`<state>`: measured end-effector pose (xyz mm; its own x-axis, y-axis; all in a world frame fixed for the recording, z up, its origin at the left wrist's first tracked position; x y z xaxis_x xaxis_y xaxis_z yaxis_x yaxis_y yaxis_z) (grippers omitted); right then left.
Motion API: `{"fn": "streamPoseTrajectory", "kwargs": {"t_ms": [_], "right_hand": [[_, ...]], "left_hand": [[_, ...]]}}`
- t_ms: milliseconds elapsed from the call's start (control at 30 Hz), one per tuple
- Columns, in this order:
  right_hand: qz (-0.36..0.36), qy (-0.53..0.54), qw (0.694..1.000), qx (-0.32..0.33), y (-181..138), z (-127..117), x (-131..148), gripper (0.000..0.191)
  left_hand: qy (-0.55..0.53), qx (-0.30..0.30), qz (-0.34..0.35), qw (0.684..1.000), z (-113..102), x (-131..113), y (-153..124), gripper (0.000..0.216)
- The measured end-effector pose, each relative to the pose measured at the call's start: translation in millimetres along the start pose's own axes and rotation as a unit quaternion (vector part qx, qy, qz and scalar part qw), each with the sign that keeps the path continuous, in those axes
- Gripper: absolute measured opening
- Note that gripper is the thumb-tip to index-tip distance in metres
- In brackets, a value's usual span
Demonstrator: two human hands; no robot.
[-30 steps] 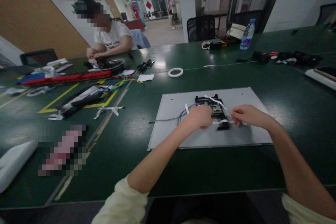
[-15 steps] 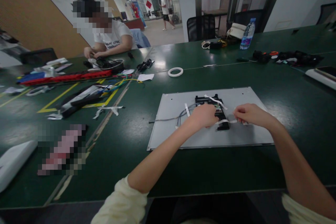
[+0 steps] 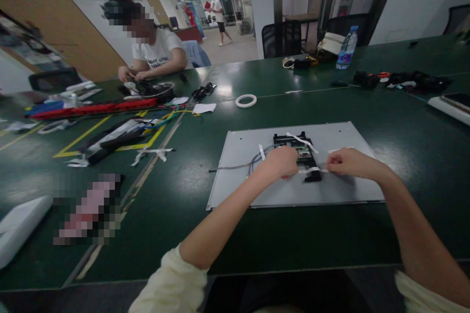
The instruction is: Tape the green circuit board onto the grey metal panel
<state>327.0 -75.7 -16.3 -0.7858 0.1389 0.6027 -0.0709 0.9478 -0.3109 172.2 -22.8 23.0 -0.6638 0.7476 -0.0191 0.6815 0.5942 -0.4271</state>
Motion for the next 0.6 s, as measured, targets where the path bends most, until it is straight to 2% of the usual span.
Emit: {"fn": "streamPoseTrajectory", "kwargs": {"t_ms": [167, 233, 367, 467, 600], "right_hand": [[0.008, 0.009, 0.998, -0.067, 0.3, -9.7, -6.1, 0.028], [-0.001, 0.024, 0.994, -0.105, 0.0, -13.7, -4.4, 0.028], [-0.019, 0.029, 0.984, -0.173, -1.2, -16.7, 6.4, 0.026], [-0.035, -0.006, 0.975, -0.220, -4.0, -15.8, 20.9, 0.026], [-0.082, -0.039, 0.967, -0.239, -7.3, -8.7, 43.0, 0.027]], "left_hand": [[-0.028, 0.064, 0.007, 0.998, -8.7, 17.3, -6.4, 0.021], [-0.036, 0.036, -0.020, 0.999, -20.3, 37.3, -8.6, 0.024], [-0.012, -0.027, -0.136, 0.990, -36.0, 91.4, -12.3, 0.024], [-0.023, -0.026, -0.168, 0.985, -31.5, 115.3, -9.5, 0.035], [-0.042, -0.009, -0.158, 0.987, -17.0, 119.7, 1.6, 0.044]]}}
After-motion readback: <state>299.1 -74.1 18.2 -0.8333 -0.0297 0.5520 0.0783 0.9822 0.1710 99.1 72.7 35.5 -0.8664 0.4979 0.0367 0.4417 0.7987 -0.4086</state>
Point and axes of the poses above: each hand's wrist, its own y-axis towards the middle knuckle, its own z-axis out of the palm, x = y × z, the point moved 6 cm from there along y, towards the middle knuckle, and after that the axes turned 8 degrees about y, right-handed, at the moved point
